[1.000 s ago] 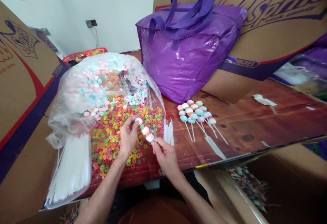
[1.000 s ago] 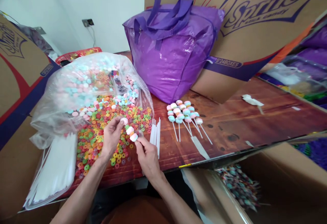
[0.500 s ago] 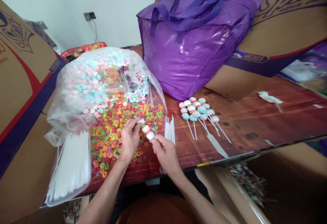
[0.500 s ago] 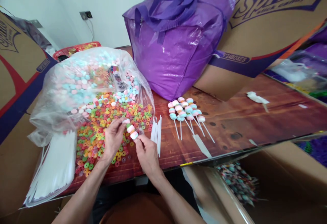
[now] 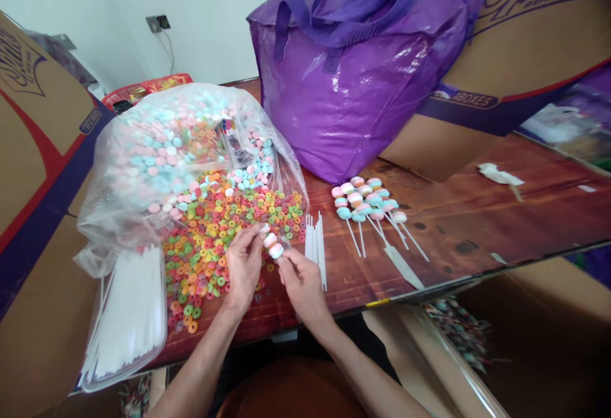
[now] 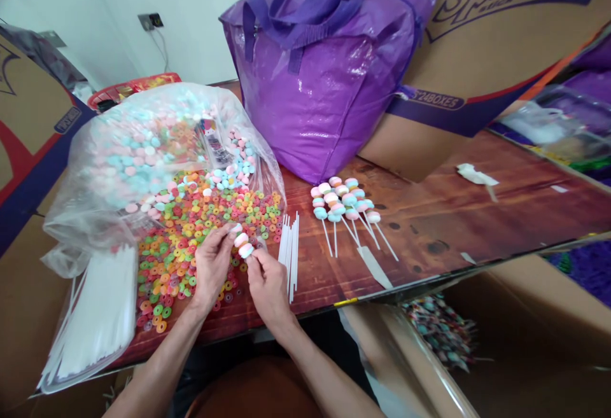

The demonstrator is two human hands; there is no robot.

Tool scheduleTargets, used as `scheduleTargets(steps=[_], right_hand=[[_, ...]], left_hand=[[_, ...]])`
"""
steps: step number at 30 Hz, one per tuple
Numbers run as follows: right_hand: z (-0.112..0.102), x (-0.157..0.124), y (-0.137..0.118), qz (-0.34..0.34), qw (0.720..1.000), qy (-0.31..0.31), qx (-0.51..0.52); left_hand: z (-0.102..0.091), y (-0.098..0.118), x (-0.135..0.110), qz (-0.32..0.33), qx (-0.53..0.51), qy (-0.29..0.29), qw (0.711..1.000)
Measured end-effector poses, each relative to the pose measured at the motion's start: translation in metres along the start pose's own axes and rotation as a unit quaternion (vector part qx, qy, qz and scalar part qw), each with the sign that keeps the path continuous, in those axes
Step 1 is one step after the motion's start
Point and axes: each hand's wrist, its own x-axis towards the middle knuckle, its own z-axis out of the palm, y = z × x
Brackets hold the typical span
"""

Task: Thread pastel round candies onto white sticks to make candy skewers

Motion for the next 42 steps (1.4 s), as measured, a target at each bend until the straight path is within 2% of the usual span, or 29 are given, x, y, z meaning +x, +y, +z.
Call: scheduleTargets(steps=[9,13,17,20,23,25,27,29,31,33,34,35,37,39,42], right_hand=[[0.003,0.003,0.003,-0.011,1.0,0.009,0.01],[-0.006,0.005,-0.004,-0.009,1.0,-0.005,-0.002],[-0.033,0.011,-0.01,-0.036,0.997,-0.019,-0.063],[-0.069,0.024,-0.011,-0.054,0.988,0.042,-0.14],[-0.113,0.046,-0.01,-0.059,0.954,0.136,-0.259],[-0.14,0.062,-0.012,-0.018,0.908,0.204,-0.367],[-0.158,0.074,-0.014,0.035,0.862,0.204,-0.463],[-0.164,0.078,-0.016,0.049,0.825,0.198,-0.528],[-0.158,0.073,-0.017,0.017,0.798,0.233,-0.556],[-0.141,0.06,-0.016,-0.032,0.792,0.255,-0.553],[-0.13,0.052,-0.015,-0.046,0.803,0.236,-0.544],[-0.118,0.045,-0.015,-0.05,0.822,0.191,-0.534],[-0.094,0.031,-0.014,-0.013,0.848,0.091,-0.522],[-0.073,0.022,-0.013,0.044,0.84,0.036,-0.54],[-0.054,0.018,-0.015,0.094,0.815,0.009,-0.572]], left_hand=[[0.001,0.003,-0.003,-0.009,-0.017,-0.02,1.0],[-0.003,0.003,0.0,-0.014,-0.027,-0.012,0.999],[-0.006,0.004,0.003,-0.029,-0.025,-0.004,0.999],[-0.012,0.003,0.004,-0.03,-0.024,0.007,0.999],[-0.021,0.001,0.004,-0.016,0.015,0.024,0.999],[-0.027,-0.001,0.004,0.005,0.057,0.022,0.998],[-0.033,-0.002,0.004,0.032,0.104,0.019,0.994],[-0.038,-0.001,0.005,0.058,0.149,0.016,0.987],[-0.041,0.0,0.006,0.076,0.18,0.01,0.981],[-0.042,0.001,0.008,0.088,0.197,0.005,0.976],[-0.042,0.001,0.008,0.094,0.204,0.002,0.974],[-0.042,0.002,0.009,0.1,0.21,-0.003,0.973],[-0.041,0.003,0.01,0.111,0.223,-0.018,0.968],[-0.039,0.005,0.011,0.124,0.237,-0.036,0.963],[-0.033,0.007,0.013,0.154,0.26,-0.062,0.951]])
